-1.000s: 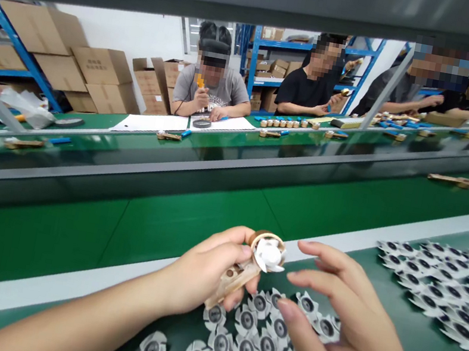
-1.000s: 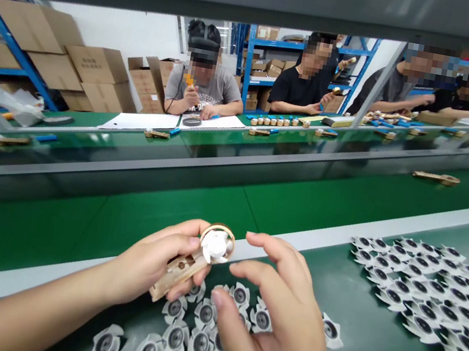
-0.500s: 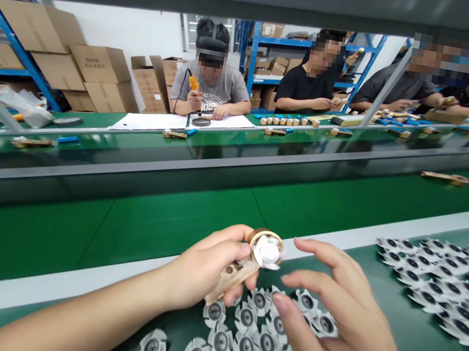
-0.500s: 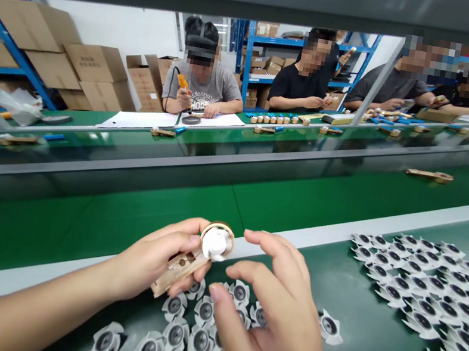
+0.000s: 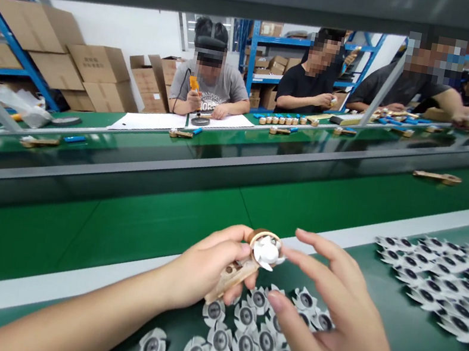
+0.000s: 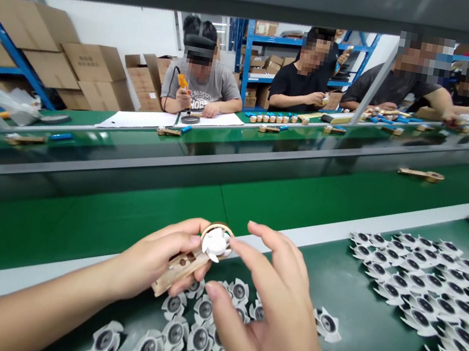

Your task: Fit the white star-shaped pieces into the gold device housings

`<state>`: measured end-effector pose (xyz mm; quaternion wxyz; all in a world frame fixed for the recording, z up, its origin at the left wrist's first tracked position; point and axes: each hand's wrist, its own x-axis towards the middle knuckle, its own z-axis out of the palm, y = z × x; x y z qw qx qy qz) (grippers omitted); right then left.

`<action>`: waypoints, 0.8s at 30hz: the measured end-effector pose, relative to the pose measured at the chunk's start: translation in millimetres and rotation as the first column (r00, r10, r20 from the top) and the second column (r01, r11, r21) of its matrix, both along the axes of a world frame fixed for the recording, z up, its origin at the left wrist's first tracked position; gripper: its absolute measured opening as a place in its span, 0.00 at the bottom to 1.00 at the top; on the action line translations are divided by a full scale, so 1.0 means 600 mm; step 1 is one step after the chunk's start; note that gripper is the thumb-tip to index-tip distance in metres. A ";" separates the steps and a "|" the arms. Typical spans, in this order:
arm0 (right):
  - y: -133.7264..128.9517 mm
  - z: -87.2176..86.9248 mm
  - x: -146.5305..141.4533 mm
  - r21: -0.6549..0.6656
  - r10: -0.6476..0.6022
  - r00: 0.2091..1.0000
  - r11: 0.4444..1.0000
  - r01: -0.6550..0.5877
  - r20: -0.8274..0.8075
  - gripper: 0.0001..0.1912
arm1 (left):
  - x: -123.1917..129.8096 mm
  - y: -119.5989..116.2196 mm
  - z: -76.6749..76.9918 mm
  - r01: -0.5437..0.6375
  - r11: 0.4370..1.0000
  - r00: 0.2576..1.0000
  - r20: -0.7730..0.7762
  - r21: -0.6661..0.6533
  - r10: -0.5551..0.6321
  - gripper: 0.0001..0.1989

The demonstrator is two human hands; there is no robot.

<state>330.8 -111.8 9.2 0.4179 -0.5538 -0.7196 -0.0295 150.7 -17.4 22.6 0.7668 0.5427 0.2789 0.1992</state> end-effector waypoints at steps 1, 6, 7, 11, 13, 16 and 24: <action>0.000 -0.001 0.001 -0.001 0.010 1.000 1.000 -0.010 -0.002 0.08 | 0.000 0.000 0.000 -0.004 1.000 1.000 -0.002 0.001 0.004 0.09; -0.002 -0.003 0.002 0.006 -0.024 0.999 1.000 0.024 -0.036 0.11 | 0.000 0.000 -0.001 -0.012 1.000 1.000 -0.015 -0.010 0.011 0.09; -0.002 -0.002 0.002 -0.001 -0.024 0.999 1.000 0.024 -0.027 0.15 | 0.000 0.000 -0.001 -0.011 1.000 1.000 -0.016 -0.012 0.011 0.09; -0.002 0.004 -0.001 0.018 0.026 1.000 1.000 -0.026 0.001 0.02 | 0.001 -0.001 -0.001 -0.004 1.000 1.000 -0.014 -0.007 0.004 0.09; -0.002 0.005 -0.001 0.045 0.033 0.999 0.998 -0.032 -0.021 0.07 | 0.001 -0.002 -0.001 -0.003 1.000 1.000 -0.015 -0.005 0.003 0.09; 0.001 0.004 -0.001 0.064 0.001 0.999 0.998 0.002 -0.041 0.05 | 0.003 -0.003 -0.001 0.004 1.000 1.000 -0.023 0.006 -0.004 0.10; 0.008 0.000 0.006 0.147 0.029 0.999 0.989 -0.035 0.042 0.10 | 0.002 -0.021 0.009 0.043 0.951 0.996 -0.085 0.306 -0.018 0.20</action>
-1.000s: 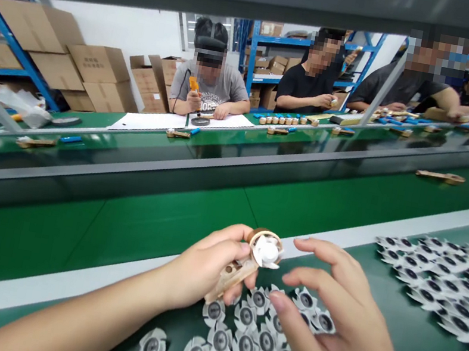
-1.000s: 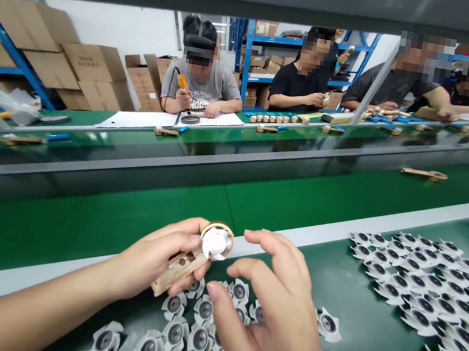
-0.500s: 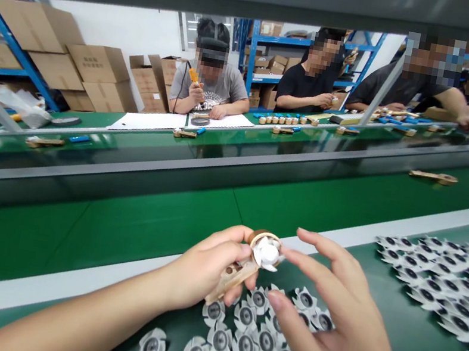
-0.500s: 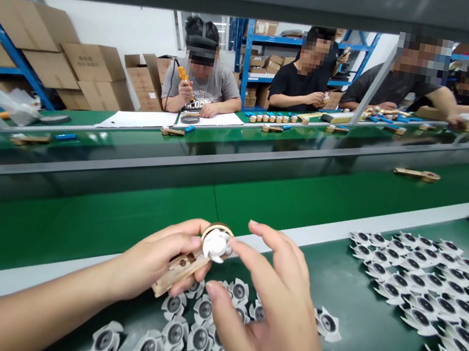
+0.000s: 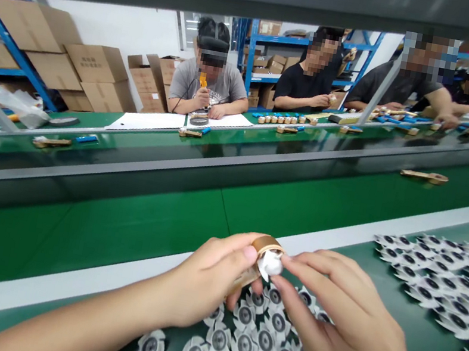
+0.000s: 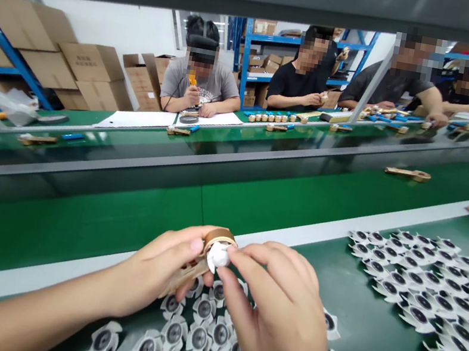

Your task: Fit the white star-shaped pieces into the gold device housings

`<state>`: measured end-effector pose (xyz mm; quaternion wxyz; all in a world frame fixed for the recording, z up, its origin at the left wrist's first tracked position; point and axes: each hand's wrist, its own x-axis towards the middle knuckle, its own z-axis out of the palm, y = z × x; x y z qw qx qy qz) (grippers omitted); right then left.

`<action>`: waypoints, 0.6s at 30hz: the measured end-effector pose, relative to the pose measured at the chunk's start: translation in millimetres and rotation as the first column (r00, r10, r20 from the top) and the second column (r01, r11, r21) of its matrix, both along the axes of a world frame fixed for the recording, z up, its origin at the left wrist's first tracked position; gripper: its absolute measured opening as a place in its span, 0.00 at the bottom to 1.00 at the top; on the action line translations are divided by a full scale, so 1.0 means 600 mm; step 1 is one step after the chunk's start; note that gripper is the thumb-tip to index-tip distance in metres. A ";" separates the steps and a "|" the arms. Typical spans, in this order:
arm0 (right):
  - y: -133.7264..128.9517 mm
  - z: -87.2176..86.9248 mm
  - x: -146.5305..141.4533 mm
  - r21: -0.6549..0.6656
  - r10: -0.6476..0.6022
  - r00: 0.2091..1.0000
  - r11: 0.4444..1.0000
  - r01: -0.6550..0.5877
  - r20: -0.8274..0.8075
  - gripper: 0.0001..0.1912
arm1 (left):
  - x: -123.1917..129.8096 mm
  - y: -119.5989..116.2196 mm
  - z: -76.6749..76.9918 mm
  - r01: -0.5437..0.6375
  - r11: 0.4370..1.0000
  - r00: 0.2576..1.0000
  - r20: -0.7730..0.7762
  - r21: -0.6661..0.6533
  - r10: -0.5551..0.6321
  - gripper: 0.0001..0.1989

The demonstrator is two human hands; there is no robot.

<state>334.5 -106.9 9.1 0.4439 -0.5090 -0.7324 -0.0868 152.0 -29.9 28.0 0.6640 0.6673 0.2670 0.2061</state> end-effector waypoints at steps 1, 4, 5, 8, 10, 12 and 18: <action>0.000 0.000 0.001 0.005 -0.016 1.000 1.000 0.016 0.001 0.08 | -0.001 -0.003 0.002 -0.001 0.998 1.000 -0.003 0.060 0.001 0.21; -0.002 0.001 0.000 -0.013 -0.017 1.000 1.000 0.017 -0.018 0.02 | -0.003 -0.011 0.001 -0.025 0.976 0.999 -0.018 0.216 0.030 0.17; -0.002 0.001 0.000 -0.030 -0.003 1.000 1.000 0.002 -0.029 0.02 | -0.004 -0.013 0.000 -0.032 0.966 0.999 -0.025 0.258 0.039 0.16; -0.003 -0.002 -0.002 -0.066 0.018 0.999 0.998 -0.020 -0.040 0.05 | -0.005 -0.013 -0.006 -0.037 0.936 0.997 -0.048 0.349 0.058 0.16; -0.003 -0.005 -0.001 -0.078 -0.009 1.000 0.997 0.007 -0.024 0.03 | -0.005 -0.011 -0.008 -0.038 0.914 0.997 -0.051 0.403 0.063 0.17; -0.003 -0.008 0.001 -0.077 -0.053 0.999 0.996 0.052 -0.001 0.03 | -0.005 -0.008 -0.009 -0.042 0.887 0.997 -0.042 0.460 0.068 0.18; -0.002 -0.011 0.002 -0.079 -0.052 0.999 0.995 0.053 0.017 0.04 | -0.011 -0.003 -0.018 -0.022 0.815 0.993 -0.081 0.579 0.084 0.26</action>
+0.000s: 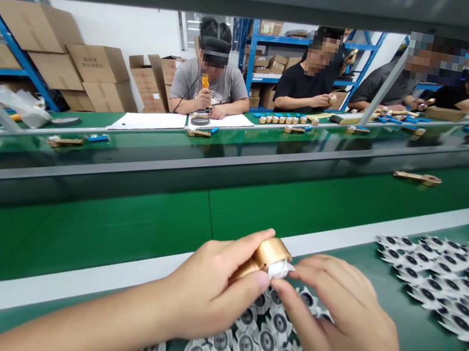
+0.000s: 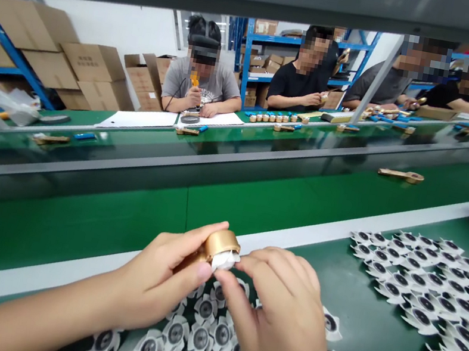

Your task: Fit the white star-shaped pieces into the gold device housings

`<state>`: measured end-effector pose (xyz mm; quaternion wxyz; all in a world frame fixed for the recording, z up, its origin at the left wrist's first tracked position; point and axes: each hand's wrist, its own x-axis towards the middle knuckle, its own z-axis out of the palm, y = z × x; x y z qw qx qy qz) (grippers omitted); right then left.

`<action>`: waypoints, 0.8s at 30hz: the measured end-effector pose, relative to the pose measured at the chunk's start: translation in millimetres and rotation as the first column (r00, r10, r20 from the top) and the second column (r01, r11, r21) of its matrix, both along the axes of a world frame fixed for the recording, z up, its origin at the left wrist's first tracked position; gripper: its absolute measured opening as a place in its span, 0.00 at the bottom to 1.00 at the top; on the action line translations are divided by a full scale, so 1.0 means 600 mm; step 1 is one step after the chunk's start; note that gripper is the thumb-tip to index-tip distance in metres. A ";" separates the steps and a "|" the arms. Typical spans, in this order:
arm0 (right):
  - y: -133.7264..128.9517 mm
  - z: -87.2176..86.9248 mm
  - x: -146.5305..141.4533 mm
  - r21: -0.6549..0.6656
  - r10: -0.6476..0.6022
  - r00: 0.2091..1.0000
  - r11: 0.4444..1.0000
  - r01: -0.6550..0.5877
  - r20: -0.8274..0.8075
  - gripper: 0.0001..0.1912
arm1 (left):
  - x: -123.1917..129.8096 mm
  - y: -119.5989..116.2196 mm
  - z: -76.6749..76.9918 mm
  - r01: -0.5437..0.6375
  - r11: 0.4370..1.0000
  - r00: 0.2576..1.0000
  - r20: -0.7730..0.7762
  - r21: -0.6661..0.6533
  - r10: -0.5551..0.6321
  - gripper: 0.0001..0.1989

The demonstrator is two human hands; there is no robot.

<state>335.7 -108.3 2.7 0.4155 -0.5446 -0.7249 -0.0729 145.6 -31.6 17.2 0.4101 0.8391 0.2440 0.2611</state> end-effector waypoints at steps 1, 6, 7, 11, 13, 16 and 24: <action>0.000 0.000 -0.001 0.000 0.009 1.000 1.000 -0.009 -0.001 0.04 | -0.002 0.000 -0.002 -0.005 0.999 1.000 -0.010 0.043 0.005 0.27; 0.002 0.002 -0.001 -0.023 0.041 0.999 0.999 -0.040 0.008 0.02 | -0.004 0.003 -0.011 -0.065 0.929 0.995 -0.052 0.364 0.090 0.33; 0.002 0.002 -0.001 -0.027 0.056 0.998 0.998 -0.056 0.007 0.02 | -0.003 0.004 -0.012 -0.078 0.906 0.993 -0.045 0.415 0.106 0.33; 0.002 0.008 -0.001 -0.039 0.140 0.988 0.989 -0.143 -0.068 0.05 | -0.002 0.008 -0.015 -0.092 0.885 0.994 -0.003 0.456 0.105 0.30; -0.001 0.013 -0.002 -0.031 0.171 0.979 0.984 -0.175 -0.108 0.07 | -0.002 0.009 -0.016 -0.090 0.901 0.996 0.023 0.424 0.088 0.28; -0.006 0.022 -0.003 0.022 0.189 0.976 0.982 -0.187 -0.110 0.04 | -0.004 0.011 -0.019 -0.077 0.902 0.996 0.076 0.425 0.049 0.29; -0.018 0.040 -0.003 0.126 0.179 0.981 0.978 -0.168 -0.075 0.06 | -0.007 0.017 -0.028 -0.023 0.845 0.979 0.183 0.534 -0.089 0.29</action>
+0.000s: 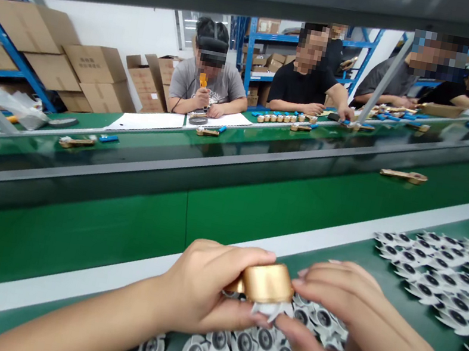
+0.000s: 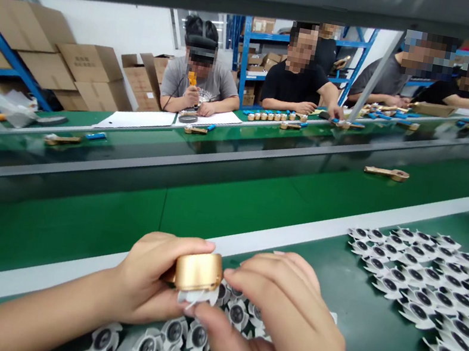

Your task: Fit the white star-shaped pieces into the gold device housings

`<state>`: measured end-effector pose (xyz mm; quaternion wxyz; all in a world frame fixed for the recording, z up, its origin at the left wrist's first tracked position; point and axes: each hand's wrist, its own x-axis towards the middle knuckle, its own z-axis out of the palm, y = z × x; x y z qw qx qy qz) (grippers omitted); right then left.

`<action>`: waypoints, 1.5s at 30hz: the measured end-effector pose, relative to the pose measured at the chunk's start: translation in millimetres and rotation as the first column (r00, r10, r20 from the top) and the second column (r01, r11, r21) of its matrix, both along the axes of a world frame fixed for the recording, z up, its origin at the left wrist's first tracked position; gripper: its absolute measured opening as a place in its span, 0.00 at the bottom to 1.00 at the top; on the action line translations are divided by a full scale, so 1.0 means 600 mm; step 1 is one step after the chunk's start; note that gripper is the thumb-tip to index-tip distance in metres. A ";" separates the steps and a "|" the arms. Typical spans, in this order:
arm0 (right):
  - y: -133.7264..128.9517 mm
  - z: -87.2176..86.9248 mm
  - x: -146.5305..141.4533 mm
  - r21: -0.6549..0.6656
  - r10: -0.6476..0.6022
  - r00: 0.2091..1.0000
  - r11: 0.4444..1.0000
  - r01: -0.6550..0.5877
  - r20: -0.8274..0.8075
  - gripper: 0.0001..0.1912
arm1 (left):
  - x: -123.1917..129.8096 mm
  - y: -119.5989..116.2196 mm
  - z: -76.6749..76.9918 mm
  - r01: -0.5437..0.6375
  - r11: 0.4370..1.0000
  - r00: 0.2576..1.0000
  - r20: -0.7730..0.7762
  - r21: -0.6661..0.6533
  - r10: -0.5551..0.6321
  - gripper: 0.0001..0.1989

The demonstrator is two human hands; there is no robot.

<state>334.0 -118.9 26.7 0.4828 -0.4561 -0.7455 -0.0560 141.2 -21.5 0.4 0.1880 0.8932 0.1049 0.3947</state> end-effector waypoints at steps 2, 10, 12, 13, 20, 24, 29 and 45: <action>-0.001 0.003 -0.001 -0.013 0.022 1.000 1.000 -0.022 0.020 0.07 | -0.001 0.002 0.000 0.028 1.000 1.000 0.004 0.011 -0.028 0.28; -0.005 0.001 -0.001 -0.027 0.113 0.990 0.993 -0.116 -0.082 0.10 | -0.005 0.009 0.000 0.064 0.995 0.997 0.025 0.074 -0.066 0.28; -0.004 0.002 0.000 -0.026 0.119 0.989 0.992 -0.122 -0.091 0.10 | -0.005 0.009 -0.003 0.064 0.995 0.998 0.025 0.075 -0.066 0.28; -0.004 0.003 0.000 -0.031 0.118 0.989 0.992 -0.121 -0.091 0.10 | -0.005 0.010 -0.004 0.061 0.996 0.998 0.025 0.072 -0.063 0.28; -0.001 0.006 -0.004 -0.044 0.053 0.996 0.997 -0.056 -0.073 0.08 | 0.001 0.008 0.002 0.089 0.958 0.992 0.111 -0.273 -0.061 0.27; 0.002 0.000 -0.006 -0.043 0.026 0.997 0.999 -0.029 -0.078 0.09 | 0.008 0.000 0.005 0.225 0.697 0.970 0.225 -0.681 -0.094 0.20; 0.005 -0.001 -0.005 -0.054 0.021 0.997 0.998 -0.025 -0.081 0.09 | 0.018 -0.004 0.006 0.330 0.405 0.944 0.292 -0.852 -0.155 0.19; 0.023 -0.035 0.019 -0.322 -0.007 0.384 0.560 -0.764 -0.923 0.16 | -0.056 0.165 -0.052 -0.715 0.592 0.689 -0.516 -0.372 0.509 0.18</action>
